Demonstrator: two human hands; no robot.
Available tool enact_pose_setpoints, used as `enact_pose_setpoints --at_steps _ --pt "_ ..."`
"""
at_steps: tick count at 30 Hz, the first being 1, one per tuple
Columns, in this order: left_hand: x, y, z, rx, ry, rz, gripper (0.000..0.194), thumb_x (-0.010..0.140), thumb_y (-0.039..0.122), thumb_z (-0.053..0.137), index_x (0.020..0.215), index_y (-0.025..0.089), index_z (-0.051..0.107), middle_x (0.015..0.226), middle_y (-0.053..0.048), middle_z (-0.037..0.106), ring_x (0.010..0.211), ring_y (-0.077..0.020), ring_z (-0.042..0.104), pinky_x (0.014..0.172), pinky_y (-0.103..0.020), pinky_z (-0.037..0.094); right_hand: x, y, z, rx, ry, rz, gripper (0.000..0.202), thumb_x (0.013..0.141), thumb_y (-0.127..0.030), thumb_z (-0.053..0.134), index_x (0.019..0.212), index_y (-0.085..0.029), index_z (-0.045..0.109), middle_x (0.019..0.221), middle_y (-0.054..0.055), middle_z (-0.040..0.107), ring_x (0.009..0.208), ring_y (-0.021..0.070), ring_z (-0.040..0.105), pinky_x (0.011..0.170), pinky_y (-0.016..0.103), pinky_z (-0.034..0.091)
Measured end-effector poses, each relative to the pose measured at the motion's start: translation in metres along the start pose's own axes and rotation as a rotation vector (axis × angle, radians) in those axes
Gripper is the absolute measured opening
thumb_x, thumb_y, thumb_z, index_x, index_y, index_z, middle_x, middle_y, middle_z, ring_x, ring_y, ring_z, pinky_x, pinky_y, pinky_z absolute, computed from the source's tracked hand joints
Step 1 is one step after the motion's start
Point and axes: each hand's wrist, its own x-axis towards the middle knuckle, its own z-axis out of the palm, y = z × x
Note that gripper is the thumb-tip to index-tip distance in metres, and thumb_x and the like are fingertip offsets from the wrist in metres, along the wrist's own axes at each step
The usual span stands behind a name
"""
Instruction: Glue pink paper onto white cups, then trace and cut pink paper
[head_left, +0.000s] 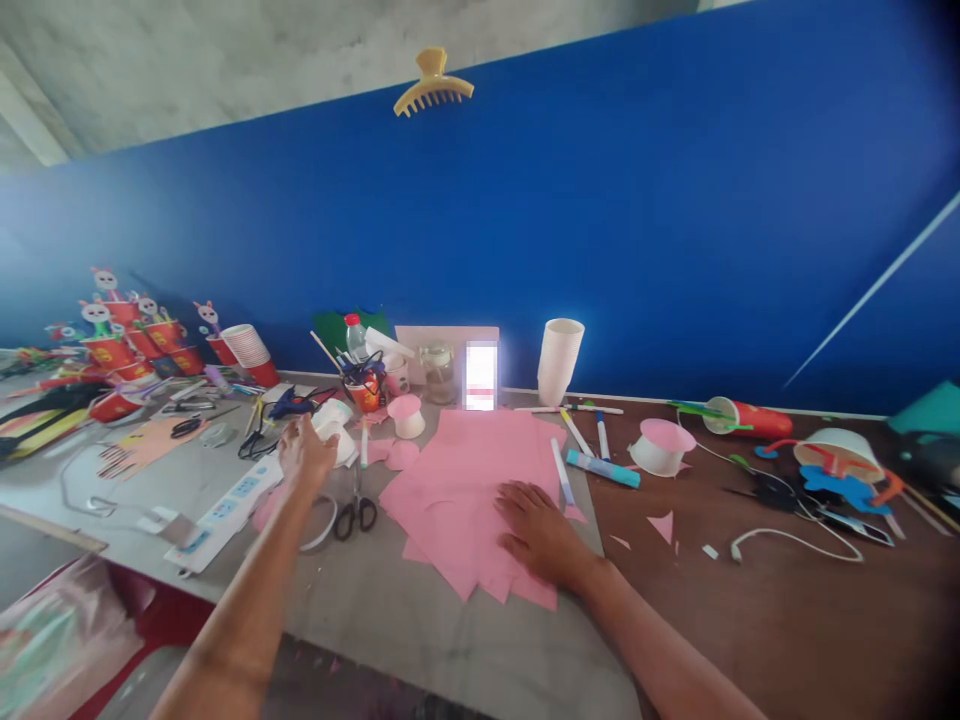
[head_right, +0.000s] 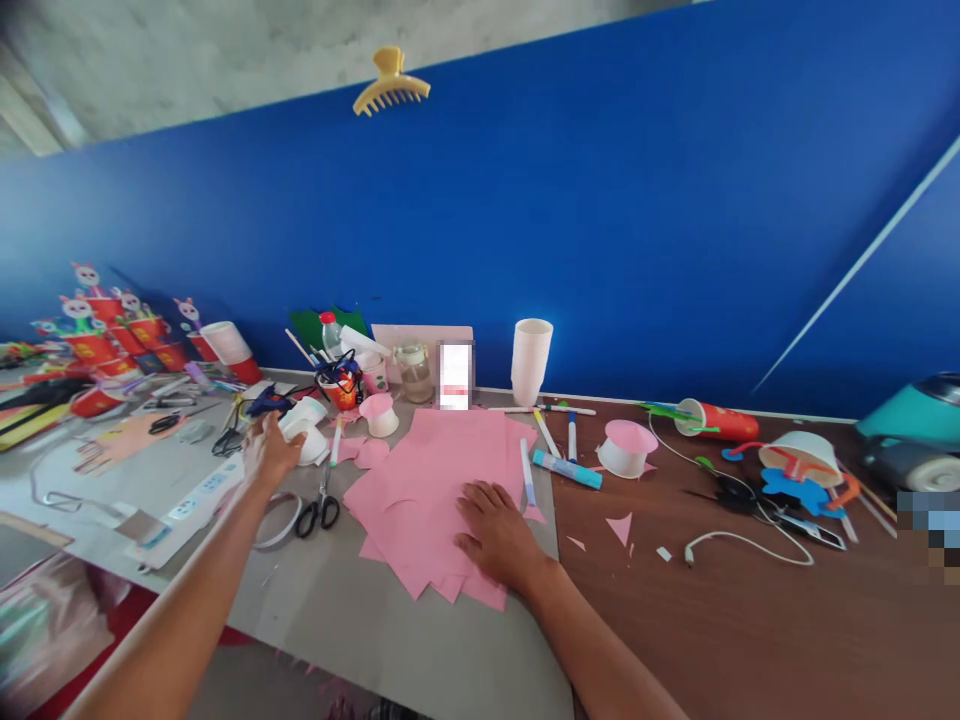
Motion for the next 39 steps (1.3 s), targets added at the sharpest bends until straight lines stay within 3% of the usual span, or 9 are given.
enact_pose_setpoints --at_steps 3,7,11,12,15,19,24,31,39 --pt "0.003 -0.007 0.003 0.025 -0.089 -0.068 0.054 0.075 0.034 0.062 0.124 0.013 0.053 0.133 -0.026 0.054 0.133 -0.0472 0.039 0.103 -0.062 0.034 0.000 0.001 0.001 -0.012 -0.008 0.008 0.042 0.089 -0.030 0.059 0.130 -0.019 0.059 0.143 0.013 0.054 0.136 0.0291 0.043 0.115 0.051 0.031" --pt "-0.001 0.000 0.001 -0.253 0.013 -0.084 0.052 0.068 0.033 0.068 0.115 0.013 0.057 0.134 -0.024 0.052 0.136 -0.0481 0.033 0.108 -0.066 0.026 -0.001 0.003 0.003 -0.012 0.008 -0.010 0.042 0.089 -0.029 0.060 0.129 -0.019 0.060 0.143 0.012 0.054 0.136 0.0289 0.044 0.115 0.051 0.032" --pt "-0.014 0.018 -0.011 -0.548 -0.028 -0.054 0.044 0.080 0.038 0.056 0.120 0.018 0.052 0.124 -0.013 0.062 0.117 -0.0336 0.057 0.097 -0.055 0.046 -0.001 0.003 0.004 0.005 0.036 -0.015 0.042 0.089 -0.030 0.061 0.129 -0.018 0.061 0.141 0.013 0.055 0.135 0.0293 0.045 0.116 0.050 0.032" --pt "-0.021 0.025 -0.013 -0.651 -0.078 -0.038 0.040 0.085 0.041 0.048 0.119 0.021 0.053 0.119 -0.010 0.065 0.109 -0.0297 0.061 0.089 -0.050 0.052 -0.001 0.003 0.004 0.010 0.036 -0.015 0.043 0.089 -0.031 0.061 0.129 -0.017 0.061 0.141 0.013 0.056 0.135 0.0296 0.045 0.116 0.050 0.032" --pt "-0.053 0.054 -0.010 -1.431 -0.496 -0.097 0.048 0.086 0.058 0.040 0.112 0.022 0.059 0.110 -0.012 0.068 0.100 -0.0309 0.065 0.076 -0.050 0.056 0.000 0.001 0.000 0.015 0.035 -0.018 0.043 0.088 -0.030 0.062 0.129 -0.016 0.061 0.141 0.014 0.056 0.135 0.0302 0.045 0.116 0.051 0.033" --pt "-0.098 0.101 0.015 -1.806 -0.893 -0.254 0.040 0.082 0.046 0.052 0.109 0.018 0.060 0.090 -0.009 0.067 0.068 -0.0161 0.062 0.060 -0.034 0.058 0.001 -0.002 -0.004 -0.008 0.031 -0.019 0.042 0.088 -0.030 0.063 0.127 -0.017 0.061 0.140 0.013 0.057 0.134 0.0285 0.046 0.115 0.049 0.033" --pt "-0.126 0.141 0.047 -1.898 -1.084 -0.226 0.033 0.081 0.032 0.057 0.111 0.018 0.058 0.087 -0.006 0.062 0.058 -0.0086 0.053 0.048 -0.020 0.047 0.001 0.000 -0.007 -0.020 0.001 -0.001 0.045 0.090 -0.039 0.061 0.130 -0.017 0.059 0.142 0.011 0.055 0.135 0.0278 0.043 0.116 0.046 0.031" --pt "-0.133 0.143 0.057 -1.947 -1.350 -0.290 0.036 0.085 0.031 0.059 0.118 0.017 0.056 0.094 -0.009 0.066 0.054 -0.0097 0.054 0.051 -0.024 0.048 0.001 0.005 -0.002 0.021 0.013 -0.030 0.050 0.092 -0.044 0.056 0.132 -0.014 0.057 0.139 0.015 0.055 0.134 0.0308 0.042 0.116 0.049 0.029" --pt "-0.139 0.140 0.066 -1.880 -1.342 -0.305 0.053 0.083 0.048 0.066 0.125 0.017 0.058 0.104 -0.013 0.072 0.090 -0.0270 0.070 0.079 -0.038 0.056 0.001 0.003 -0.006 0.025 -0.016 -0.011 0.047 0.091 -0.040 0.058 0.130 -0.014 0.059 0.139 0.015 0.056 0.134 0.0317 0.043 0.116 0.050 0.029"
